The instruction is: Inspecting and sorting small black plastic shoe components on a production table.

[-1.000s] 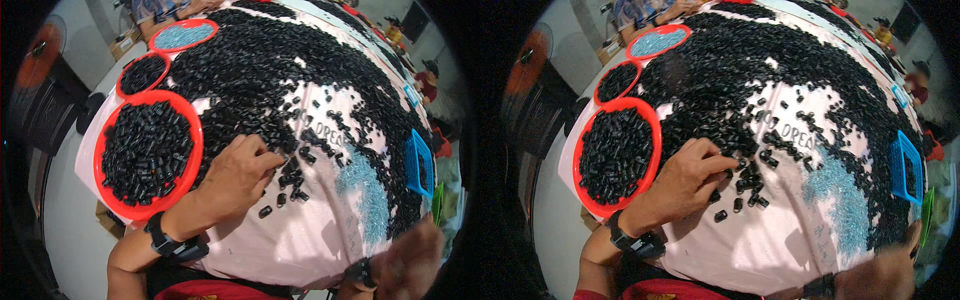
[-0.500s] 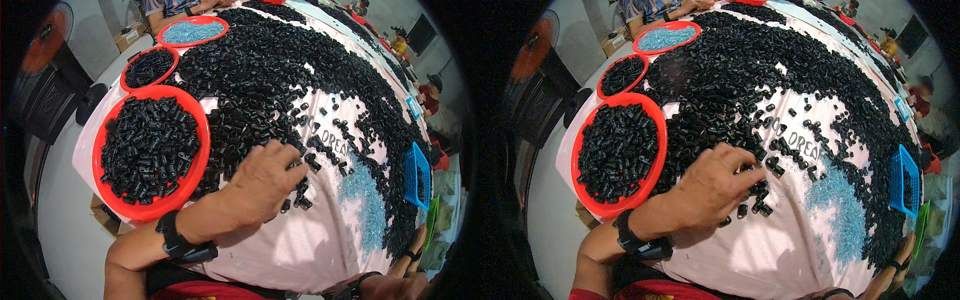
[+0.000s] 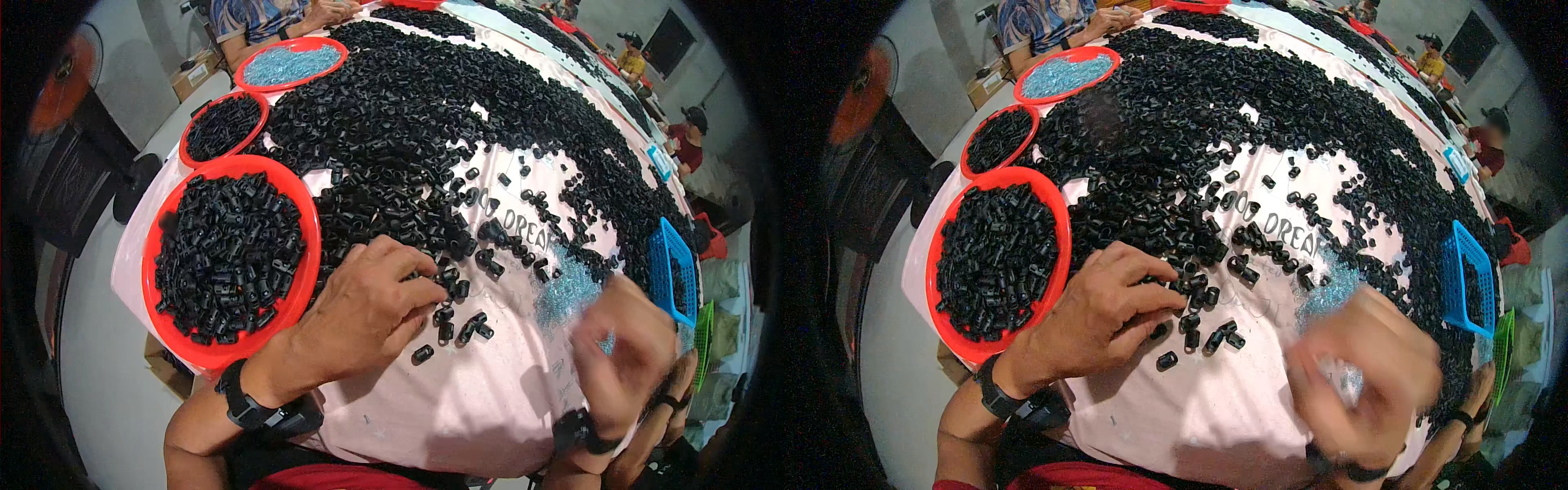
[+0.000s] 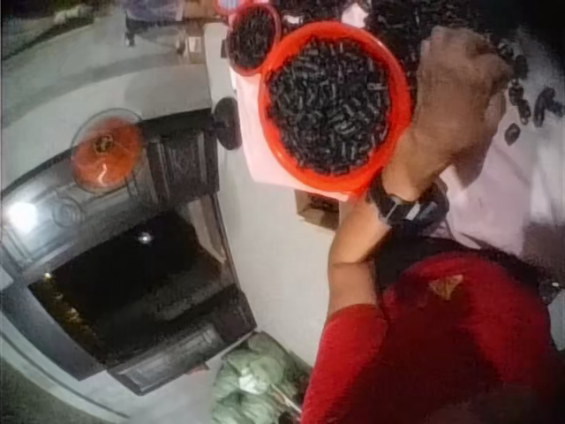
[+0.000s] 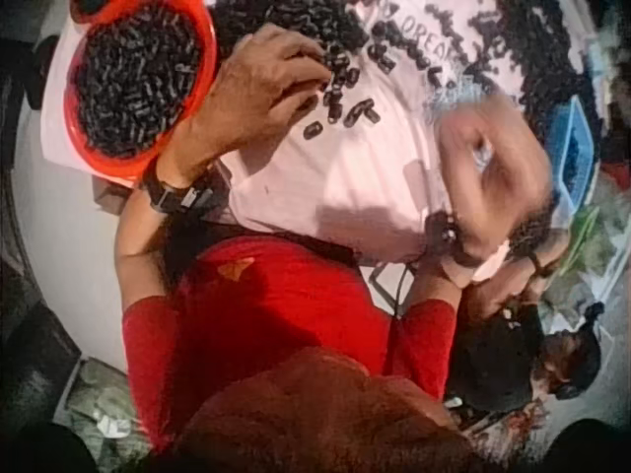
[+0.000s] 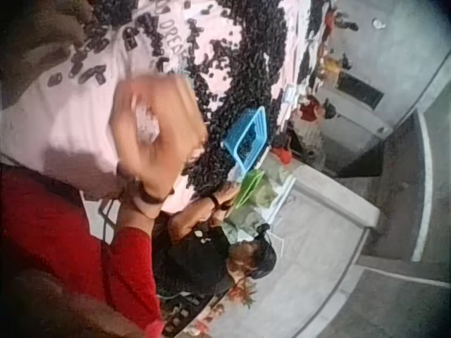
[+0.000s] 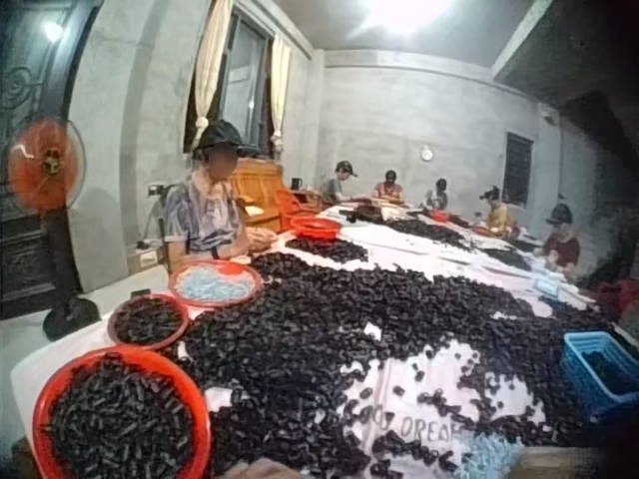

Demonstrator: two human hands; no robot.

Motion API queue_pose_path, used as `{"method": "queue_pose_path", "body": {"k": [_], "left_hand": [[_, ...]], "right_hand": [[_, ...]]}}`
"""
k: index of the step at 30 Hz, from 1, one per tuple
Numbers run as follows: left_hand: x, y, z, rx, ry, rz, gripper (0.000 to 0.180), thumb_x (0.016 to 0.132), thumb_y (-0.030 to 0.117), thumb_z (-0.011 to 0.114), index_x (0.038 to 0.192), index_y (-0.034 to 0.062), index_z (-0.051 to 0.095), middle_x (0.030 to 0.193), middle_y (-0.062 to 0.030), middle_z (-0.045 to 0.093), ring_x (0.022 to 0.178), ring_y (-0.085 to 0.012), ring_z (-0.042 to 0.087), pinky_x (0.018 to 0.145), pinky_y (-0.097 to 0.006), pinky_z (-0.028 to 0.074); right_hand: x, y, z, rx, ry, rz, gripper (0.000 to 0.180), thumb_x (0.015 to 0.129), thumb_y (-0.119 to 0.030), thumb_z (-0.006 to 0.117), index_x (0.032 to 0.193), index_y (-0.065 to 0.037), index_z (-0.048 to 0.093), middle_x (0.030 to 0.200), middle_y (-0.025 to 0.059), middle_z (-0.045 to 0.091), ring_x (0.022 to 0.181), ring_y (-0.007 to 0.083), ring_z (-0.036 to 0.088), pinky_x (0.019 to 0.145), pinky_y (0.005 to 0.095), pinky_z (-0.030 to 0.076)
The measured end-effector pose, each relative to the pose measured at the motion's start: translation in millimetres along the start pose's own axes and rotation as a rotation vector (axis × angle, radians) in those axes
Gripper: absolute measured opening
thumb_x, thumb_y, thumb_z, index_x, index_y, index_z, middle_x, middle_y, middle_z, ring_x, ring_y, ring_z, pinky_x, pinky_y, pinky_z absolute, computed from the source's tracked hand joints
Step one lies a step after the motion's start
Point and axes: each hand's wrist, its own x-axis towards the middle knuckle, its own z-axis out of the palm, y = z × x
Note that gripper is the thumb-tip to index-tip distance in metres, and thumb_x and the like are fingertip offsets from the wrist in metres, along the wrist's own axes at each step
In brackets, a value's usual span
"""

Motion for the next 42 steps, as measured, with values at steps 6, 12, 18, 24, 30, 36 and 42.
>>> {"method": "queue_pose_path", "body": {"k": [6,12,18,24,30,36,42], "left_hand": [[-2.8,3.9,10.0,0.023,-0.122,0.072,0.039,0.083,0.015,0.076,0.122,0.0135,0.071,0.129,-0.0113,0.06,0.115,-0.0336,0.055,0.096,-0.045,0.046],[1.0,5.6,10.1,-0.063,-0.133,0.044,0.039,0.083,0.013,0.075,0.121,0.0119,0.071,0.127,-0.0112,0.062,0.116,-0.0332,0.055,0.098,-0.045,0.045],[-1.1,1.9,7.4,-0.057,0.092,-0.127,0.028,0.083,0.005,0.073,0.111,0.0036,0.073,0.114,-0.0132,0.065,0.104,-0.0311,0.059,0.093,-0.04,0.048],[-5.4,10.1,3.2,-0.052,-0.019,-0.06,0.016,0.082,0.005,0.075,0.098,0.0042,0.076,0.104,-0.0115,0.064,0.1,-0.0296,0.059,0.087,-0.038,0.049],[-6.5,11.4,1.3,-0.033,0.029,-0.176,0.02,0.083,0.002,0.073,0.103,0.0037,0.074,0.101,-0.0113,0.064,0.096,-0.0288,0.059,0.084,-0.038,0.049],[8.9,10.4,16.3,0.095,-0.007,-0.007,0.024,0.082,0.005,0.074,0.105,0.0051,0.074,0.099,-0.012,0.063,0.094,-0.0302,0.058,0.082,-0.041,0.048],[19.3,14.8,23.7,-0.074,0.073,-0.057,0.02,0.086,0.01,0.071,0.106,0.0058,0.073,0.091,-0.0112,0.061,0.087,-0.0303,0.059,0.078,-0.041,0.05]], "right_hand": [[-6.2,76.5,14.5,-0.263,-0.473,0.434,0.016,0.08,-0.003,0.072,0.095,-0.001,0.073,0.081,0.0162,0.071,0.07,0.0311,0.069,0.068,0.0388,0.054],[0.9,85.4,2.6,-0.246,-0.399,0.543,0.01,0.08,-0.003,0.073,0.09,-0.003,0.075,0.08,0.0172,0.071,0.067,0.0319,0.069,0.067,0.0377,0.054],[-7.4,101.0,8.4,-0.316,-0.351,0.379,0.01,0.08,-0.005,0.073,0.09,-0.003,0.075,0.078,0.0152,0.071,0.067,0.0285,0.07,0.066,0.0364,0.054],[-6.6,99.5,25.4,-0.178,-0.38,0.351,0.01,0.08,-0.005,0.073,0.09,-0.004,0.075,0.084,0.0138,0.07,0.074,0.0314,0.068,0.07,0.04,0.054],[-5.9,96.9,25.6,-0.165,-0.377,0.365,0.013,0.08,-0.004,0.073,0.092,-0.003,0.071,0.086,0.0148,0.068,0.069,0.0292,0.066,0.066,0.0397,0.051],[-0.9,86.5,23.8,-0.064,-0.423,0.435,0.009,0.085,-0.005,0.071,0.091,0.0,0.068,0.075,0.0151,0.067,0.059,0.0217,0.061,0.057,0.0361,0.047],[-4.0,86.5,29.6,0.181,-0.427,0.427,0.01,0.089,-0.009,0.07,0.096,-0.002,0.071,0.07,0.0041,0.064,0.06,0.0093,0.051,0.055,0.0275,0.041]]}}
